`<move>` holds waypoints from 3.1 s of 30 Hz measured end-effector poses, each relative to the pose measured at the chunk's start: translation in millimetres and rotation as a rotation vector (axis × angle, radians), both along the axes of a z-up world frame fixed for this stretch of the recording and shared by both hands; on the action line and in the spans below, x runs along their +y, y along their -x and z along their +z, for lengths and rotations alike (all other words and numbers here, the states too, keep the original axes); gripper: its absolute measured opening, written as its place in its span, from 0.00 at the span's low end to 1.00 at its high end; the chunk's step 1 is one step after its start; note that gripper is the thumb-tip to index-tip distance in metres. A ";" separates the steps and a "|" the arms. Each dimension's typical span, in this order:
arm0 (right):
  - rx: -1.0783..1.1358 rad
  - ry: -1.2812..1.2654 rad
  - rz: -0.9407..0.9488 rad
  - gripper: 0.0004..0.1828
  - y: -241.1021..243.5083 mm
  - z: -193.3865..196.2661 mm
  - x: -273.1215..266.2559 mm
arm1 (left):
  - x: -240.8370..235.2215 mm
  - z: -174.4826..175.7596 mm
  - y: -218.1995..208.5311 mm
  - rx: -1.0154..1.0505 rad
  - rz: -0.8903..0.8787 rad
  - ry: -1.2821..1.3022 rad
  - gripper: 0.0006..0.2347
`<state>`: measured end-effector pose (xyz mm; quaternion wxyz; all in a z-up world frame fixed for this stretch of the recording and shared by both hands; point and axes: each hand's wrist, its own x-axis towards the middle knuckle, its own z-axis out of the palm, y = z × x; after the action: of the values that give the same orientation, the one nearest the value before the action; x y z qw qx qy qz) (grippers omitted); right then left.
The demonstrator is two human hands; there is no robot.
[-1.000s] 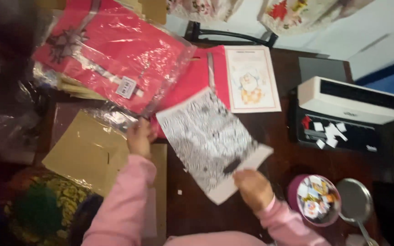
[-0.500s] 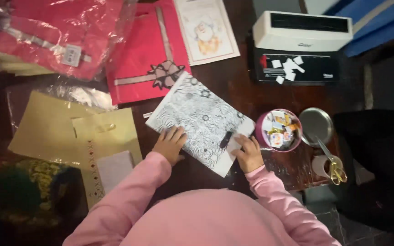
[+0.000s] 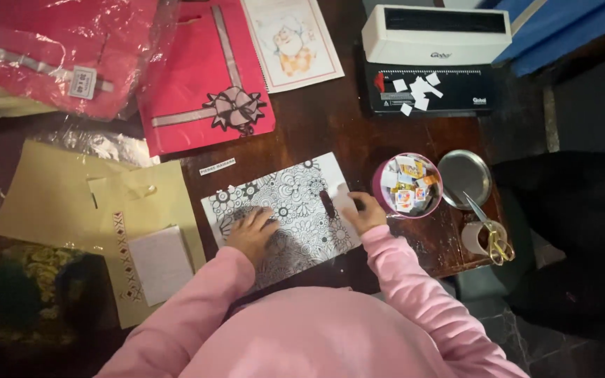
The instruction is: Arranging and sorting craft items, paper sheets, and placing items into colorful gift bags on a workshop table.
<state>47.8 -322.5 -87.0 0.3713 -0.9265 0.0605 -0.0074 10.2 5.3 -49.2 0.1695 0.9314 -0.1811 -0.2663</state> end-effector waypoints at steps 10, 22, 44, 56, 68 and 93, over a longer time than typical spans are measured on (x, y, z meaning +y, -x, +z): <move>-0.015 0.664 0.635 0.14 -175.8 -20.2 -10.9 | -51.3 -13.6 29.1 -0.207 0.067 0.214 0.22; -0.406 0.740 0.904 0.07 -208.8 8.8 52.0 | 54.7 18.6 156.1 -0.185 0.565 0.273 0.12; 0.264 0.751 0.845 0.54 79.8 30.9 81.4 | 199.0 -22.9 146.0 -0.385 1.149 0.227 0.15; 0.050 0.542 0.760 0.42 28.1 63.5 128.2 | 196.4 -19.6 103.8 -0.402 1.001 0.164 0.32; 0.347 0.840 1.023 0.51 -79.6 53.9 249.6 | 193.1 -4.0 57.9 -0.476 0.979 0.204 0.30; 0.386 -0.071 -0.001 0.32 -198.3 10.1 212.5 | 188.6 27.1 -253.8 -0.831 0.134 0.180 0.07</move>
<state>246.1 -110.0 -77.0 0.3855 -0.8969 0.1313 0.1722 264.0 193.9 -22.1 0.1797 0.9507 -0.1954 0.1602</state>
